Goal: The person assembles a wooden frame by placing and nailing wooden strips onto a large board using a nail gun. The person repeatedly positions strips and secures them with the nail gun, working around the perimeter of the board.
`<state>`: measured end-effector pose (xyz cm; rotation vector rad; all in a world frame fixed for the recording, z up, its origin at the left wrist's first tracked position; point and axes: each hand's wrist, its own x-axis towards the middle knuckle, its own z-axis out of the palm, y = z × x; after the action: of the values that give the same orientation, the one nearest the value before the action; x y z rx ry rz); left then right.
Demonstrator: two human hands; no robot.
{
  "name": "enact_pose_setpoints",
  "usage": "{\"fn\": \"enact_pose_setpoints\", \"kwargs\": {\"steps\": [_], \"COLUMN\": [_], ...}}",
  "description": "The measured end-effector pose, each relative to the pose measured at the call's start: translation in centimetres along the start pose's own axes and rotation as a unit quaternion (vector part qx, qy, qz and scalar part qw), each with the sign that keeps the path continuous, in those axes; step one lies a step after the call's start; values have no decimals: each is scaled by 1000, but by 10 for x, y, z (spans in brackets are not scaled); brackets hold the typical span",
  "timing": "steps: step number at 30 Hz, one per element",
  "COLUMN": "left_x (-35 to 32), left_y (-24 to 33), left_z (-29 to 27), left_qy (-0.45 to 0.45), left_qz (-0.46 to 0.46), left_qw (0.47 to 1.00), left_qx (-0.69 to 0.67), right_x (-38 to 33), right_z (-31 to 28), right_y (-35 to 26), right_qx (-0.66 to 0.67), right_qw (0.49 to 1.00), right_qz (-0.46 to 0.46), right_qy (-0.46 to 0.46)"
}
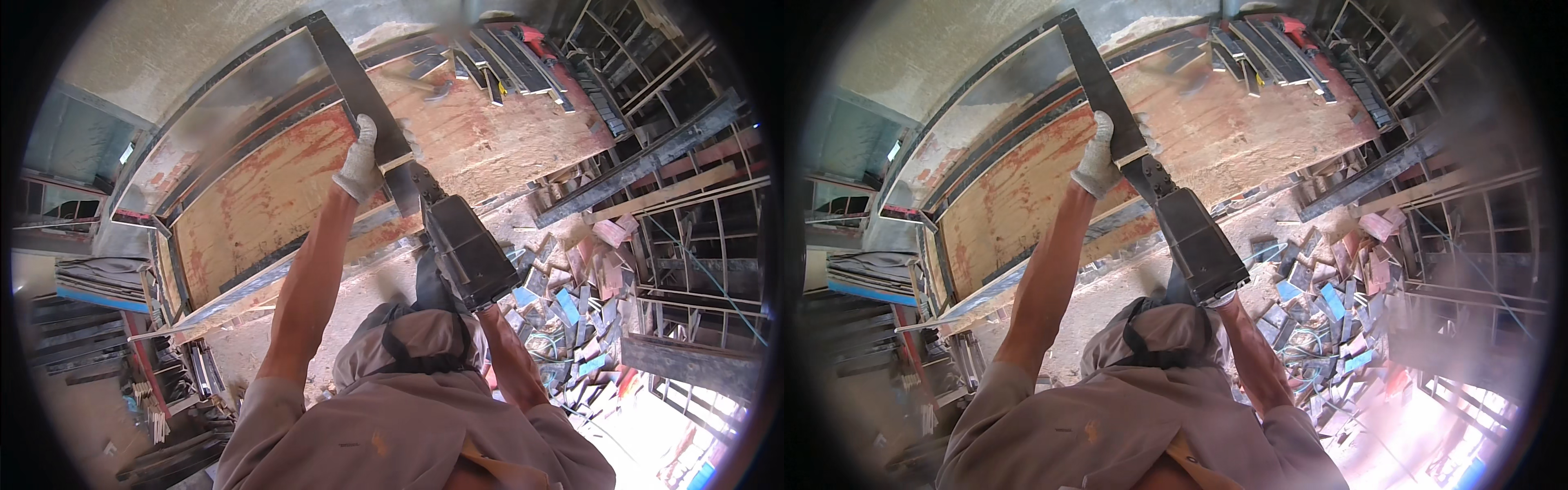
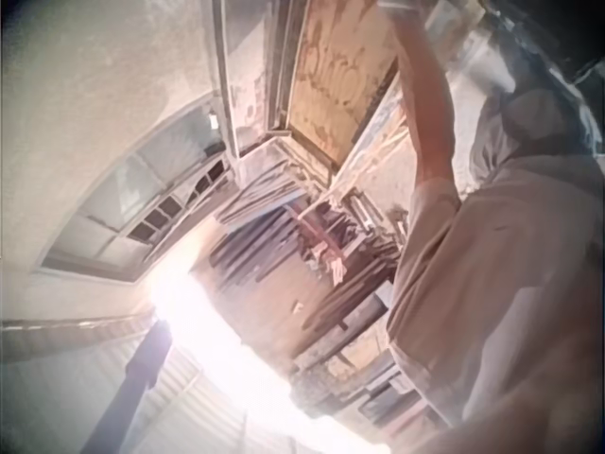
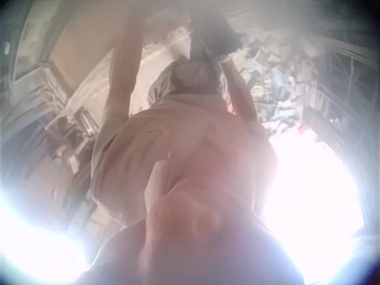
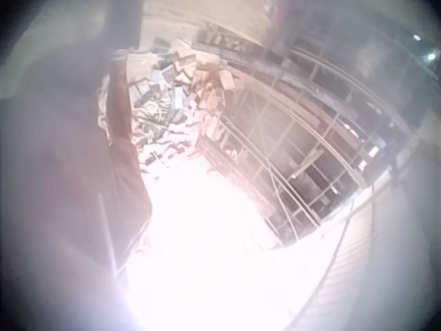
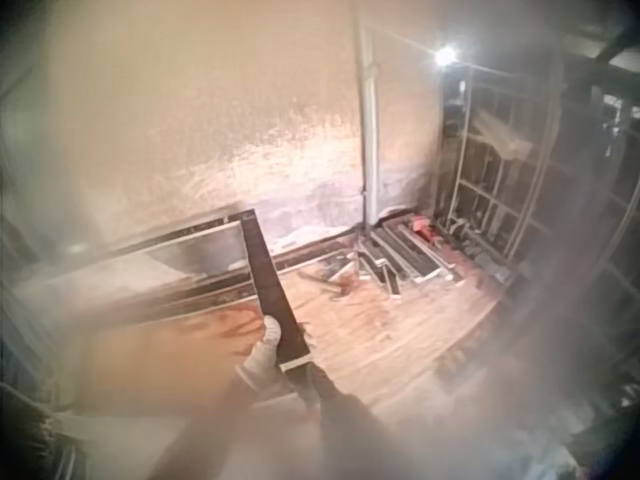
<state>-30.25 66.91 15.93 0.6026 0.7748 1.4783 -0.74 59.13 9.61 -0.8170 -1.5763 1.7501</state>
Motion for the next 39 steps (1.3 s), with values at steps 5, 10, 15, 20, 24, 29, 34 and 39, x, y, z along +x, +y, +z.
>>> {"fn": "enact_pose_setpoints", "kwargs": {"steps": [5,10,15,20,24,29,34,39], "left_x": [0,-1,-1,-2,-2,-1,-3,-2], "left_y": [0,1,-1,0,1,0,1,0], "left_z": [2,4,2,4,6,8,12,12], "left_qy": [9,10,18,19,27,26,36,34], "left_qz": [4,1,4,4,6,9,13,20], "left_qw": [1000,1000,1000,1000,999,999,998,997], "left_qx": [19,25,23,21,36,42,56,64], "right_x": [4,6,5,6,7,8,8,6], "right_z": [3,7,12,16,19,22,25,26], "right_y": [4,7,9,11,13,15,17,20], "right_qx": [1,2,3,4,3,4,6,7], "right_qw": [1000,1000,1000,1000,1000,1000,1000,1000], "right_qz": [-1,-1,-4,-5,-7,-9,-8,-8], "right_qy": [-4,-4,-6,-1,2,6,6,7]}}
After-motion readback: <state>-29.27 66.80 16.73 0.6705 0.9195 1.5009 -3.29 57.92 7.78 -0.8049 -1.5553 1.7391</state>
